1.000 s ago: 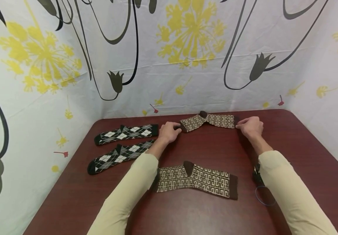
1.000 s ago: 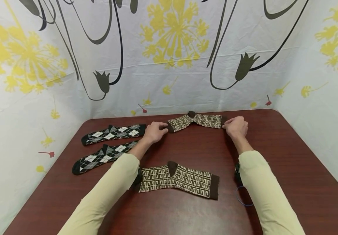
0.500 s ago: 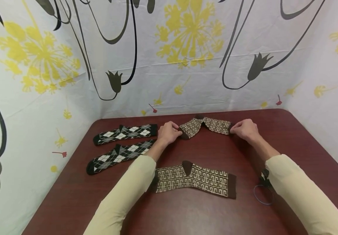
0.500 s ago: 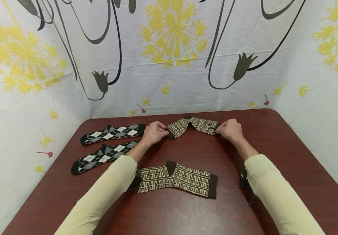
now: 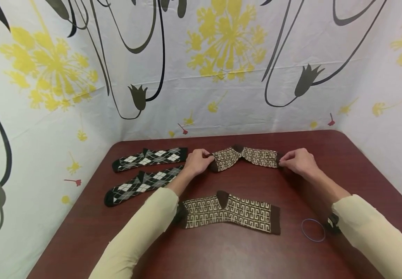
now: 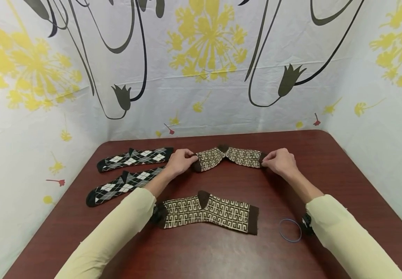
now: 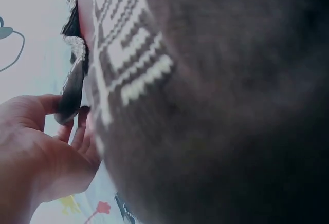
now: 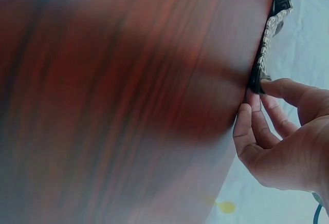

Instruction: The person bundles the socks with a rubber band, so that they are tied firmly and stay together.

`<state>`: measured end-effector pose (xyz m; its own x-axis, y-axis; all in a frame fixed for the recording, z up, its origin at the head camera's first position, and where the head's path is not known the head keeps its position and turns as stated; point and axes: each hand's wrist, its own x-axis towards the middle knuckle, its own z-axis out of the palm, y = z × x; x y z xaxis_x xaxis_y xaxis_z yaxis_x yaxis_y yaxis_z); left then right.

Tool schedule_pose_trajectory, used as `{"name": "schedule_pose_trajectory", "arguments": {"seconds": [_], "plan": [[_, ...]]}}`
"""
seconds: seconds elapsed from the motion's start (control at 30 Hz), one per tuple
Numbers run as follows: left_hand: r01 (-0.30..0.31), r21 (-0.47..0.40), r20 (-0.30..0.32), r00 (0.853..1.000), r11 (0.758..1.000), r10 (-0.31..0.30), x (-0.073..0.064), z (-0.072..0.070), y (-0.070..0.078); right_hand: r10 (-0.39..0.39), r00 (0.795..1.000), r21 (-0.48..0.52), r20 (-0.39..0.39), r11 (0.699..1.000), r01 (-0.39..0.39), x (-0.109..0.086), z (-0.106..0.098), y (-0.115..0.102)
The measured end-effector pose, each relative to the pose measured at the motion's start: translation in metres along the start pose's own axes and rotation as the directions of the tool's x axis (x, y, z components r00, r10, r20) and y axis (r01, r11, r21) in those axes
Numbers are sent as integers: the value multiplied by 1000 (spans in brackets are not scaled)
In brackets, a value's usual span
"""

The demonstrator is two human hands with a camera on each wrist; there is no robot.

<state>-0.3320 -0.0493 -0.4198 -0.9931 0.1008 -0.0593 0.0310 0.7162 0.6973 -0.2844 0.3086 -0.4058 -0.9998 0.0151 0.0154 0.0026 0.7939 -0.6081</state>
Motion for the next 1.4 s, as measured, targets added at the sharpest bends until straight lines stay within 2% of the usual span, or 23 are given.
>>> {"name": "schedule_pose_trajectory", "arguments": {"seconds": [0.2,0.37,0.6,0.83,0.97,1.07,1.2,1.4], "plan": [[-2,-174,53,999,985,11,-6,-6,-7,-12,1000,-15,19,1000,12,-13,-7,7],[-39,-210,69,996,977,55,-14,-13,-18,-23,997,14,73,1000,22,-24,-11,13],[-70,-244,103,990,967,98,-25,-18,-29,-37,982,64,186,998,25,-39,-15,15],[-134,-238,179,967,962,179,-33,-24,-35,-47,968,101,248,995,22,-49,-18,15],[-166,-224,193,958,960,211,-34,-25,-37,-40,980,104,196,994,20,-47,-19,18],[-166,-222,189,959,961,209,-34,-26,-37,-35,992,112,124,993,21,-44,-20,21],[-137,-233,191,964,963,183,-34,-26,-39,-34,999,67,34,997,31,-39,-17,22],[-120,-255,203,963,960,175,-34,-26,-40,-26,1000,7,-1,1000,26,-35,-13,21]]}}
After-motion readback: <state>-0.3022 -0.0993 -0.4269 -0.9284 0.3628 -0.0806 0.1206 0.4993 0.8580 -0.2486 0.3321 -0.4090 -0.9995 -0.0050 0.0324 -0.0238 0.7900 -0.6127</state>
